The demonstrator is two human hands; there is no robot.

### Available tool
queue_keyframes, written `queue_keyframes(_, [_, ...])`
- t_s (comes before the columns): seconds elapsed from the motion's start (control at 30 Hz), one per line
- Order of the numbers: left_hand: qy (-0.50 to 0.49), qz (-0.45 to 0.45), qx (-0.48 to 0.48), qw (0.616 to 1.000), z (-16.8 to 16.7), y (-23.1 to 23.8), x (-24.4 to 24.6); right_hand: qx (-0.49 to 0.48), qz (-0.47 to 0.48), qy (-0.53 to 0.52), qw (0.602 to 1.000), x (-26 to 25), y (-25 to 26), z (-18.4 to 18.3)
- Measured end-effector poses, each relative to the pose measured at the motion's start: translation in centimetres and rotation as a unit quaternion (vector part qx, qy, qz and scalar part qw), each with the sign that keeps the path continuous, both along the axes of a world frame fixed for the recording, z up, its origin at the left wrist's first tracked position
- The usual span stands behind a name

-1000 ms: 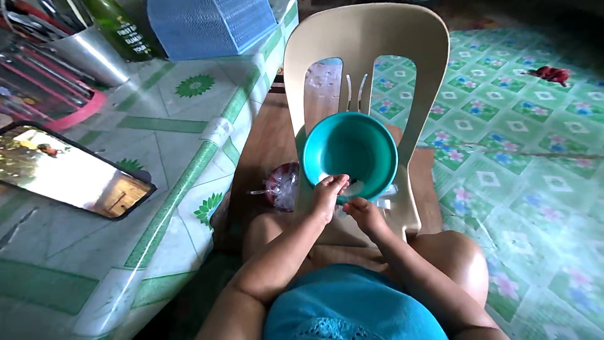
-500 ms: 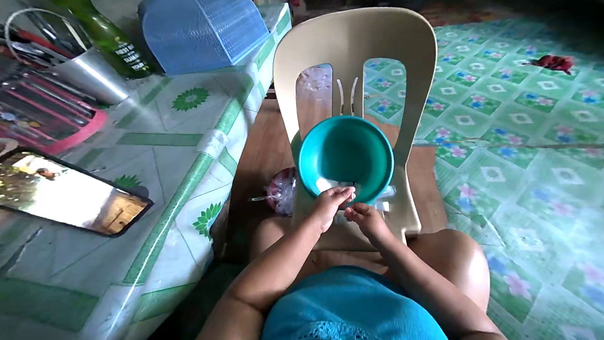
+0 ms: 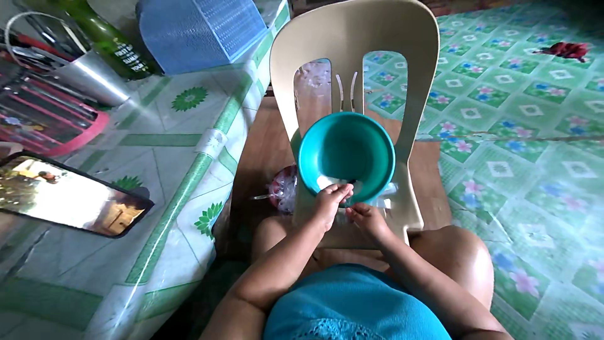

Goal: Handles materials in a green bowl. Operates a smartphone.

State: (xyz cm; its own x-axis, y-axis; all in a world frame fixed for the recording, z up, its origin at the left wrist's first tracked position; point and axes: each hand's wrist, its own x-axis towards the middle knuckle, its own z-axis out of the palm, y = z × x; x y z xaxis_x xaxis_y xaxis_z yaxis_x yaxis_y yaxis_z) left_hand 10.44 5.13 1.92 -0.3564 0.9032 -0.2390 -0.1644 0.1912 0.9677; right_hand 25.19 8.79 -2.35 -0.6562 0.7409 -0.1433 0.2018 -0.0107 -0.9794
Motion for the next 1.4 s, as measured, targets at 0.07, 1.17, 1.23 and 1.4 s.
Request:
queue_keyframes(0.07, [0.01,0.004,-0.001,1.0,0.0,0.1,0.0,0.019,0.01,-0.01,1.0,0.0,-0.1,-0.1])
queue_keyframes(1.17, [0.15,-0.071,-0.011,0.986,4.1,-2.8,-2.1,0.147,-0.013,0.013,0.989,0.9,0.9,4.9])
queue_keyframes(1.23, [0.208,-0.083,-0.016,0.975,5.0,-2.5,-2.7,0.257,0.009,0.046,0.965,1.3,1.9,6.9])
queue_keyframes(1.4, [0.332,-0.108,0.014,0.937,8.1,-1.1,-3.5,0.479,0.057,0.047,0.875,0.5,4.5,11.4])
